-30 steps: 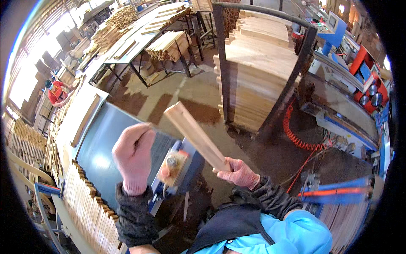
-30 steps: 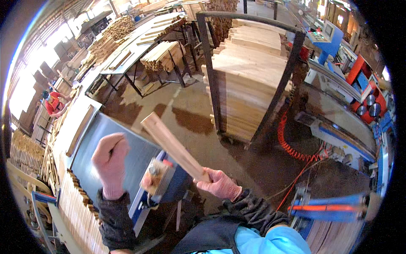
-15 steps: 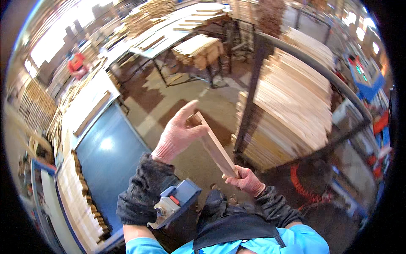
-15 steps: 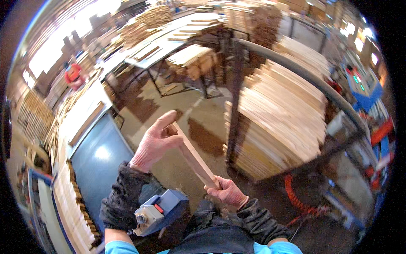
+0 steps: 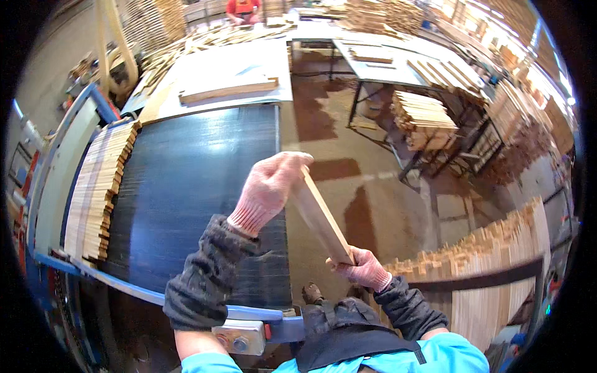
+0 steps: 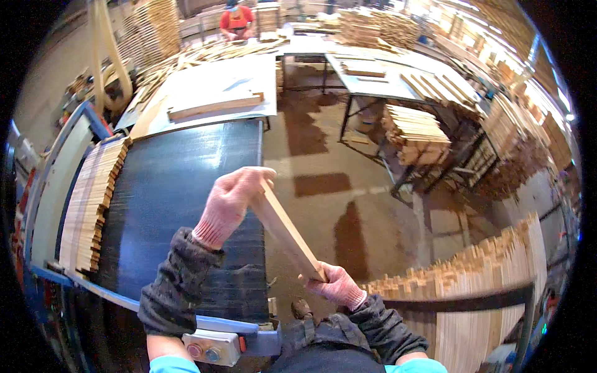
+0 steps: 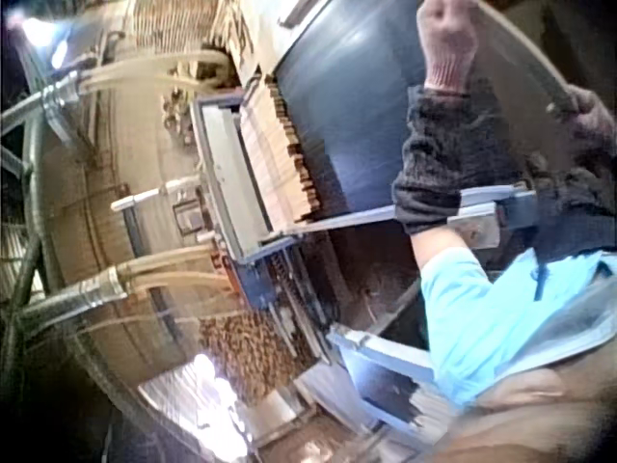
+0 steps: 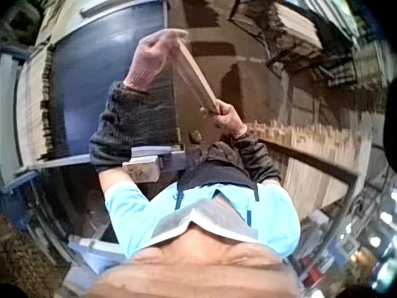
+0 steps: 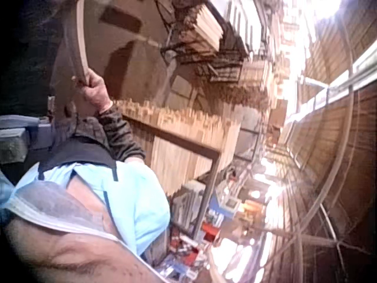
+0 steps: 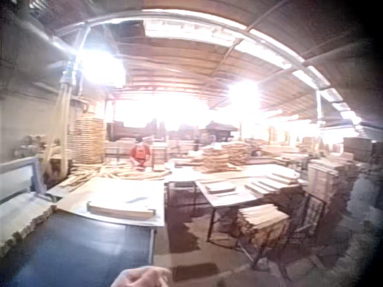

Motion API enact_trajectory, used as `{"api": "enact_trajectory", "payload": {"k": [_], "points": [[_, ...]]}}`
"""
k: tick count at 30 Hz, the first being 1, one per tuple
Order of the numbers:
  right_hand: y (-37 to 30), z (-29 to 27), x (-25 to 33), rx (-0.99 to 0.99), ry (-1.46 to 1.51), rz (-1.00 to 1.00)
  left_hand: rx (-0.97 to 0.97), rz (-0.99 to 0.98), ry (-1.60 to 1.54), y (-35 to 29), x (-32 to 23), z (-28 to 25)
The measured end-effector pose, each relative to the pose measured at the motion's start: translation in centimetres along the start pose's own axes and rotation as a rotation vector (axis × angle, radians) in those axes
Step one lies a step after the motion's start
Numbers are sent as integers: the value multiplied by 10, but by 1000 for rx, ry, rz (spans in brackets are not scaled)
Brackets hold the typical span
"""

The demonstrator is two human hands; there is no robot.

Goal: The person repeatedly picks up stacks of light-colored wooden planks from a metal table and places them onto a conveyor belt. The worker also occasionally picks up individual planks from the table and places them onto the conveyor.

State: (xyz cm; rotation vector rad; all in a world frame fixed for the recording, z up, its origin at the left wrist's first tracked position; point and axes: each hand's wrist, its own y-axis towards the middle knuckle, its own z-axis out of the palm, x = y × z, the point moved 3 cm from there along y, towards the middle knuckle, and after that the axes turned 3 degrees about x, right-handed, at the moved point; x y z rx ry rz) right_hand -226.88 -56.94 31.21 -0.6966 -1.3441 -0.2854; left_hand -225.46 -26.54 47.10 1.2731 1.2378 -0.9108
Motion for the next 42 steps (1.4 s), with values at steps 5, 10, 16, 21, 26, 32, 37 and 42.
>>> {"api": "enact_trajectory", "payload": {"k": [5,10,16,21,26,32,37,42], "points": [[88,-10,-1,284,234,18,-364,-169,-228,-30,42,-34],[162,-27,18,657,333,147,-97,-388,-223,-28,82,0],[261,-49,58,815,341,170,-403,-423,-104,57,84,-16],[352,-138,116,203,-518,-492,-718,-301,-44,198,124,-23],[432,-215,158,1,-645,-710,-692,-173,-261,312,158,-9],[538,-300,207,154,-610,-474,-746,-144,-343,369,218,-57],[666,-303,303,208,-614,-441,-1037,-82,-389,399,259,-145],[817,-263,356,259,-1019,-367,-1165,-154,-262,446,299,-209]]}}
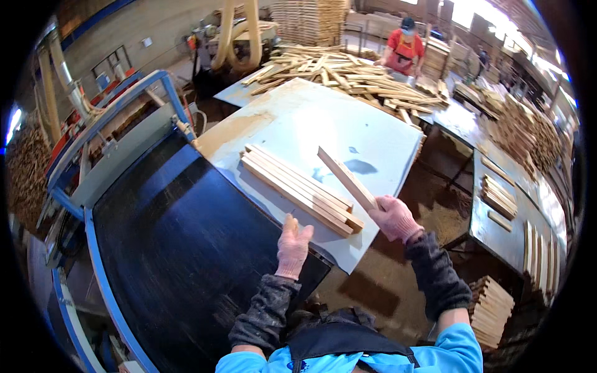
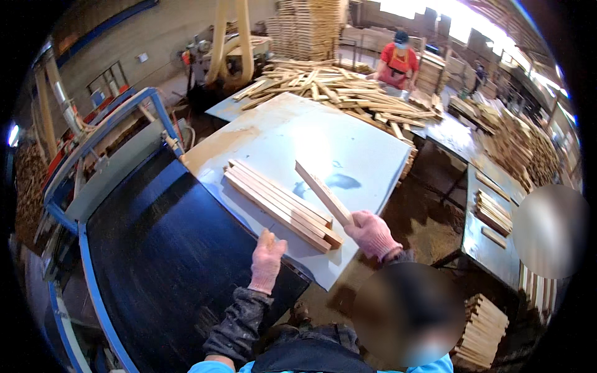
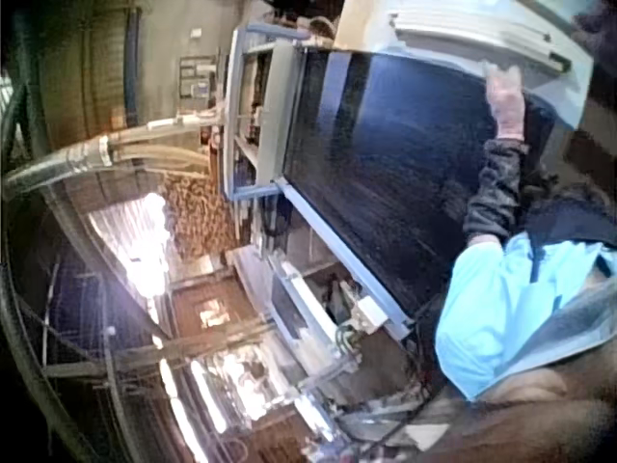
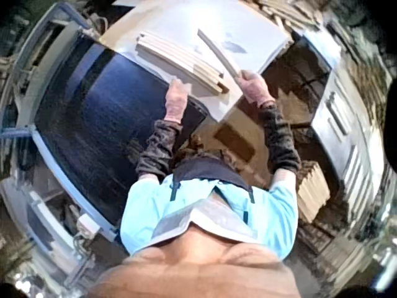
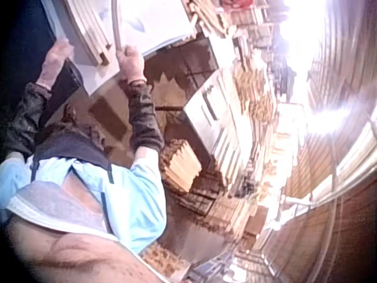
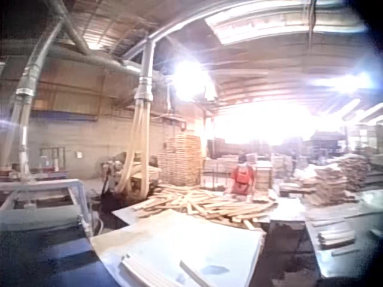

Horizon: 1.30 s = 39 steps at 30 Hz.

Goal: The person repeatedly picks up stacks of light-colored wooden planks from a metal table and places them onto a conveyor belt. The worker also occasionally picks up individual planks from the table and places them onto the conveyor.

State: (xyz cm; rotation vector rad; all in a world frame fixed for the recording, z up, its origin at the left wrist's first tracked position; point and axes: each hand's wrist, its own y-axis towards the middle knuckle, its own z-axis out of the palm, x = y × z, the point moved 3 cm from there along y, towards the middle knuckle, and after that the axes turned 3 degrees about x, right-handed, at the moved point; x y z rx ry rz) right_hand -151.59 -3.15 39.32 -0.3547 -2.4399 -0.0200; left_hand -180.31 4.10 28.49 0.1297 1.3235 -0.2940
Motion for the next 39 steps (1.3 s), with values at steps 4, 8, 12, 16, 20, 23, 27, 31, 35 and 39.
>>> {"api": "enact_trajectory", "payload": {"k": [4,8,12,16,20,23,27,31,35,39], "points": [[116,27,-1,193,-91,-25,-35,-118,387,43,24,8],[204,70,18,350,-123,-109,-138,-138,495,67,30,15],[249,117,5,510,-11,-401,-180,-81,625,80,12,31],[244,140,47,535,-68,-298,-374,-160,737,78,16,29],[216,189,71,624,-4,-381,-503,-296,857,43,-10,-15],[160,241,128,727,5,-444,-632,-279,849,-11,-28,-71],[67,324,204,778,-14,-551,-772,-296,1006,-113,-48,-155],[-19,399,298,898,2,-581,-843,-429,1019,-203,-69,-248],[-111,480,394,975,-81,-595,-1069,-549,1338,-293,-68,-339],[-171,565,467,967,-90,-630,-1102,-323,1348,-369,-84,-377]]}}
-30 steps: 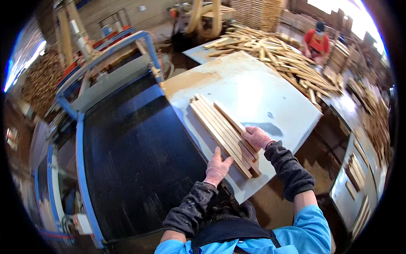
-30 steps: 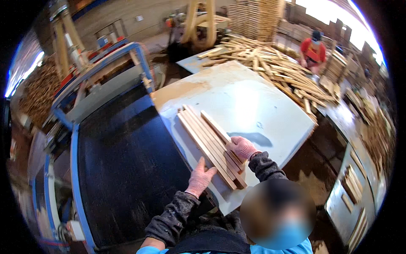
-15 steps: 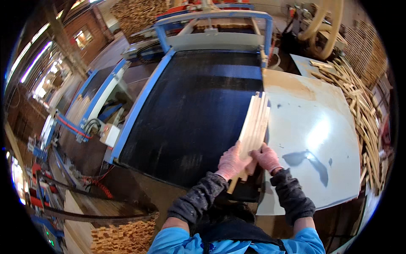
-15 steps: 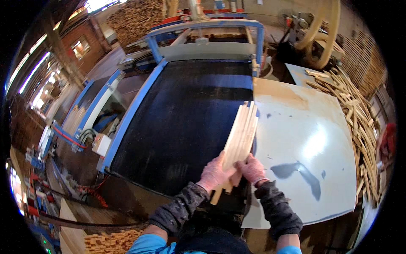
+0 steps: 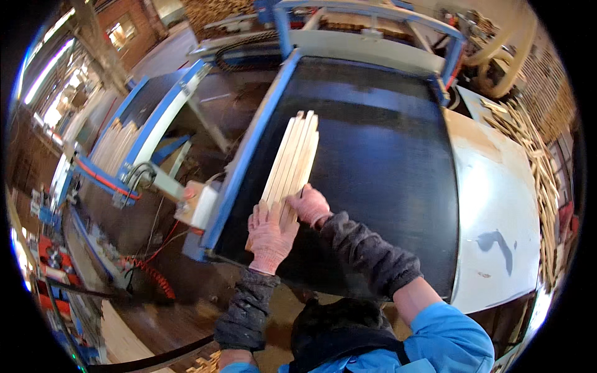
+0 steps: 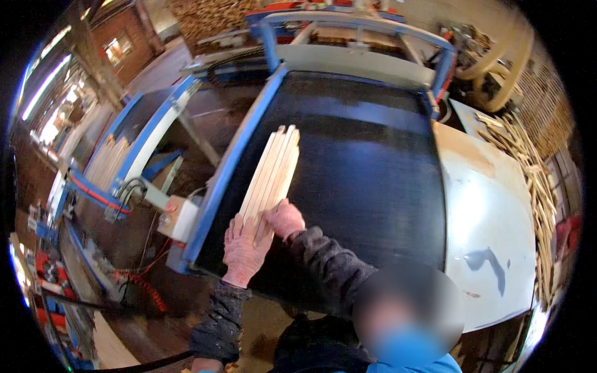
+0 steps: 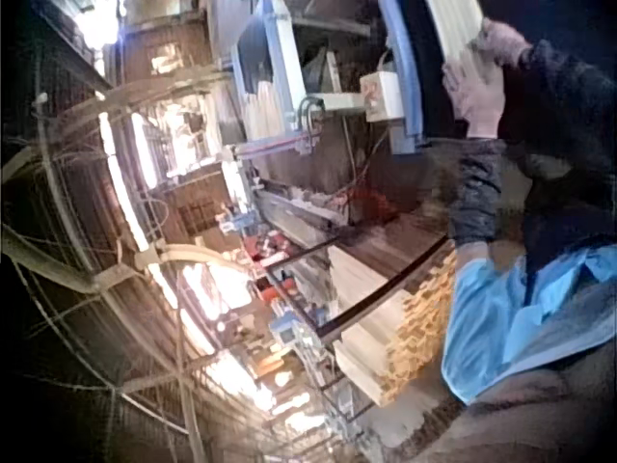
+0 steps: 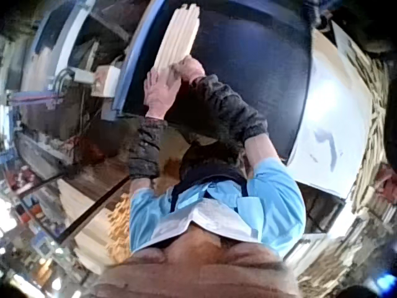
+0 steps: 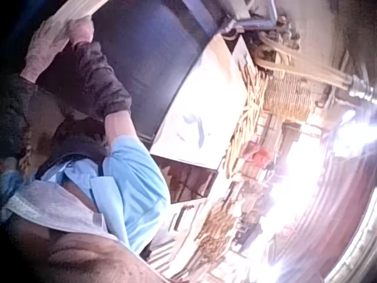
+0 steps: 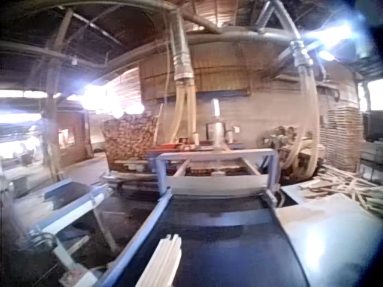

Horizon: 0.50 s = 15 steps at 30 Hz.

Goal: The person repeatedly picks up stacks of light-colored wooden planks from a metal table and places them onto a conveyor belt. The worker also occasionally picks up individual planks from the table and places them onto the conveyor.

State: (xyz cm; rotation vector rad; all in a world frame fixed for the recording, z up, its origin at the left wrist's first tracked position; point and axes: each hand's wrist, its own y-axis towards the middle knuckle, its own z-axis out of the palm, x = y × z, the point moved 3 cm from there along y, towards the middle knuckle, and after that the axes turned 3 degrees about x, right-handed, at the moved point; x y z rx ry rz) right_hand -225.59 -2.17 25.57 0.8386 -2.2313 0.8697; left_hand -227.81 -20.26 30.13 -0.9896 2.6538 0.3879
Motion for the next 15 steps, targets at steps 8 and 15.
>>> {"api": "enact_trajectory", "payload": {"k": [8,15], "points": [[102,55,37,147,582,-165,-258,-57,-771,-144,58,-40],[52,31,3,362,701,-218,218,-663,-813,-310,45,38]]}}
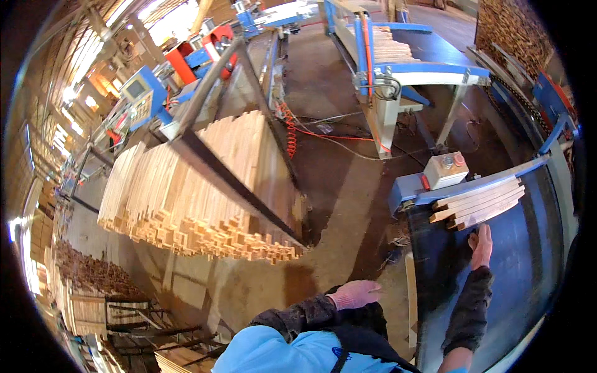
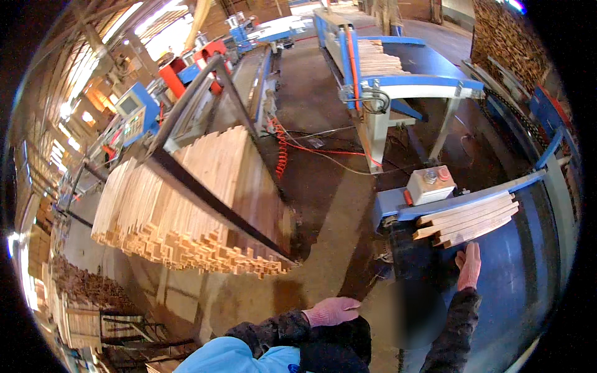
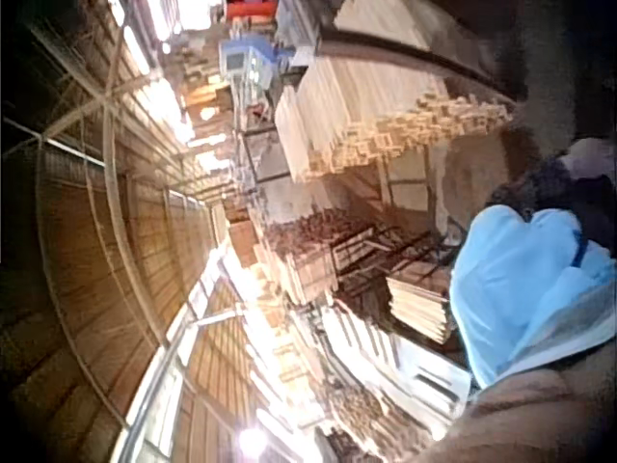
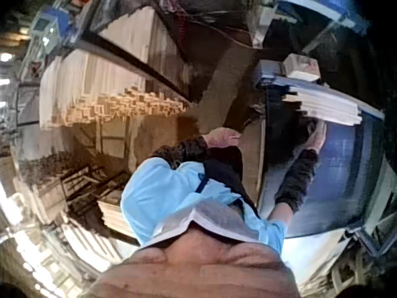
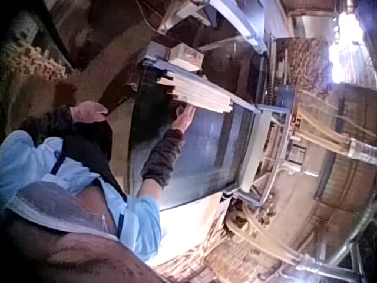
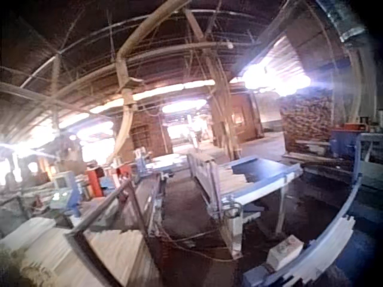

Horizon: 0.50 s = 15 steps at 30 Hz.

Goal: The person repeatedly picks up stacks of light-colored wooden planks from a metal table and places them onto a conveyor belt. The worker also occasionally picks up individual planks from the table and places them onto the conveyor.

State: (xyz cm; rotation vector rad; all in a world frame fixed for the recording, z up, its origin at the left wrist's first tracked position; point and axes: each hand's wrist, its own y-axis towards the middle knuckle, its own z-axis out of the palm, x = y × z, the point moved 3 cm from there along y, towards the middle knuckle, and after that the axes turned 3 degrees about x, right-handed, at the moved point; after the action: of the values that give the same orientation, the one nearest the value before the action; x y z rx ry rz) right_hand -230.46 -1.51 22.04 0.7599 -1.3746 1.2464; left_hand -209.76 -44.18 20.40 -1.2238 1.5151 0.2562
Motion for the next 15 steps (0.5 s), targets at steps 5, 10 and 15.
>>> {"api": "enact_trajectory", "payload": {"k": [5,10,15], "points": [[-77,5,-63,-76,-84,-191,81,-103,151,-73,75,11],[-169,49,-110,-162,-209,-322,-165,29,184,-175,177,14],[-278,128,-166,40,-49,-248,-472,-422,-420,-279,224,-1]]}}
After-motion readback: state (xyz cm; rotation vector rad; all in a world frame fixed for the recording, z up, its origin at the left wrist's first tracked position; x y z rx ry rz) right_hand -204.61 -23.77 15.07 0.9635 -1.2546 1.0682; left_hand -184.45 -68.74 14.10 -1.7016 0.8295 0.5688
